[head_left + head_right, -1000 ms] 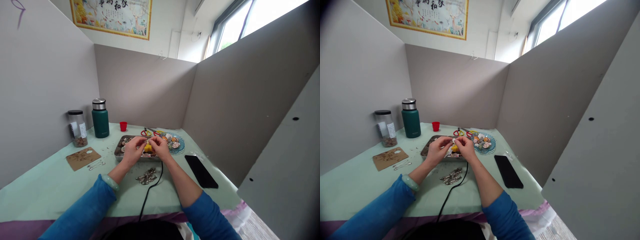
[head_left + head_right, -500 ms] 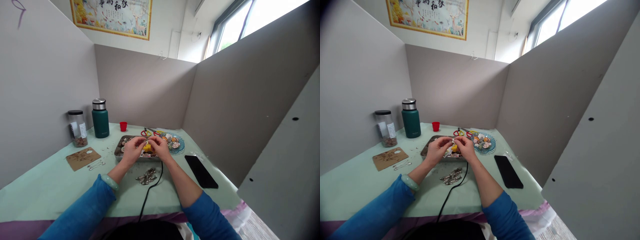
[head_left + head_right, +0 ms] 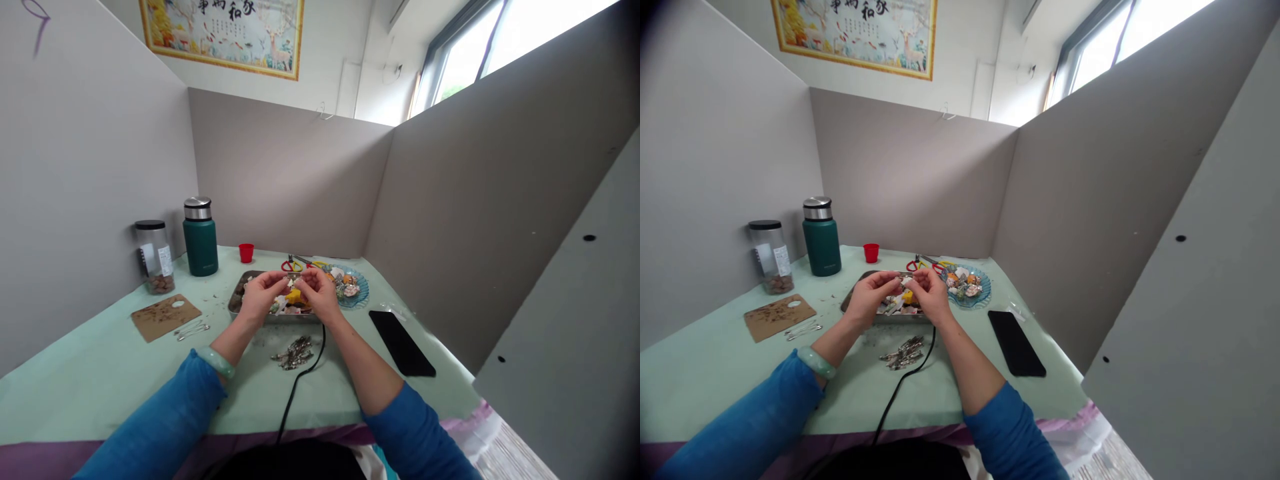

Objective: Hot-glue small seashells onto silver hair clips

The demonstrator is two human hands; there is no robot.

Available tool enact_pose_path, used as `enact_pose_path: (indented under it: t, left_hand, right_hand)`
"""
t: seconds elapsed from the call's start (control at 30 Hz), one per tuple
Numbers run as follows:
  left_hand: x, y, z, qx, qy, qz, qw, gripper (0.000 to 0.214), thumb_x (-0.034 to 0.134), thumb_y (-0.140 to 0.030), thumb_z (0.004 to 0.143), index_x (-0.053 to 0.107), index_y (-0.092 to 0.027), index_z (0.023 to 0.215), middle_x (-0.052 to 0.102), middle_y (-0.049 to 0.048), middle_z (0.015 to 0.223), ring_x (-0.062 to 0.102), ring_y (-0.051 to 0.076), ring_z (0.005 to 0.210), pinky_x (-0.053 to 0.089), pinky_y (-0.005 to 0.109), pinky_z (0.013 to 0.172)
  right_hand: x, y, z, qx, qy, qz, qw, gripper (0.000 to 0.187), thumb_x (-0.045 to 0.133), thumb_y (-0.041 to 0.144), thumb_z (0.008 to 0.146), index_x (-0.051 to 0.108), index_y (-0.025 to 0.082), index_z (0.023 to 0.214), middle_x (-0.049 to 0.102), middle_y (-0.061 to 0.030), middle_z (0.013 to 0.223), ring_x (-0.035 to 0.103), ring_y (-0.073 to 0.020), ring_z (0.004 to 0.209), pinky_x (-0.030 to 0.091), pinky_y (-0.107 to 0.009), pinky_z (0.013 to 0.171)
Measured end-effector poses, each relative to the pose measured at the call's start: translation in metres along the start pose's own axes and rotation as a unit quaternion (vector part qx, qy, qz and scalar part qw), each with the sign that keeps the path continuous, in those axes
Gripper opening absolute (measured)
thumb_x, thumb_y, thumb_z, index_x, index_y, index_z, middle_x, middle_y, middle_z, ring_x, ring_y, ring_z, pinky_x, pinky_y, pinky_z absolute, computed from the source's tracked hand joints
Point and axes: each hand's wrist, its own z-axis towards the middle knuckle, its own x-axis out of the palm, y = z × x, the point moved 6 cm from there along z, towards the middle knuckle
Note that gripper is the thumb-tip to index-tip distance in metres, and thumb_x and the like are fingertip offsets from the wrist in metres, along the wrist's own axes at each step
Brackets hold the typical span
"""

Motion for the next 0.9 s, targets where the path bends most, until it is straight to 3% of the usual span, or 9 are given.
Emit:
enact_pose_path:
  t: [0.27, 0.6, 0.9]
  left_hand:
    - [0.0028, 0.006, 0.0015, -0.019, 0.019, -0.002, 1.0, 0.046, 0.082, -0.043, 0.056, 0.068, -0.013, 0.088, 0.07, 0.0044, 0.073, 0.065, 0.016, 0.063, 0.055, 0.032, 0.068]
    - [0.0062, 0.0014, -0.0016, -0.016, 0.042, -0.015, 0.999, 0.041, 0.082, -0.039, 0.057, 0.069, -0.013, 0.085, 0.07, 0.0044, 0.073, 0.065, 0.015, 0.063, 0.054, 0.031, 0.067]
    - [0.0053, 0.0025, -0.0015, -0.021, 0.029, -0.013, 0.999, 0.044, 0.082, -0.04, 0.057, 0.069, -0.012, 0.088, 0.071, 0.0052, 0.075, 0.065, 0.016, 0.064, 0.054, 0.031, 0.069]
  right_hand:
    - [0.0013, -0.0001, -0.0003, -0.012, 0.014, -0.03, 0.999, 0.031, 0.07, 0.037, 0.07, 0.055, 0.02, 0.092, 0.06, 0.0017, 0.076, 0.056, -0.0104, 0.058, 0.049, -0.023, 0.054]
    - [0.0006, 0.0011, -0.0011, 0.013, 0.013, -0.045, 0.999, 0.032, 0.069, 0.047, 0.07, 0.056, 0.02, 0.08, 0.053, 0.0048, 0.059, 0.048, -0.0093, 0.047, 0.042, -0.022, 0.046]
    - [0.005, 0.0012, -0.0018, 0.036, 0.035, -0.009, 0.999, 0.032, 0.071, 0.044, 0.067, 0.056, 0.019, 0.08, 0.052, 0.007, 0.058, 0.044, -0.0067, 0.041, 0.037, -0.02, 0.039]
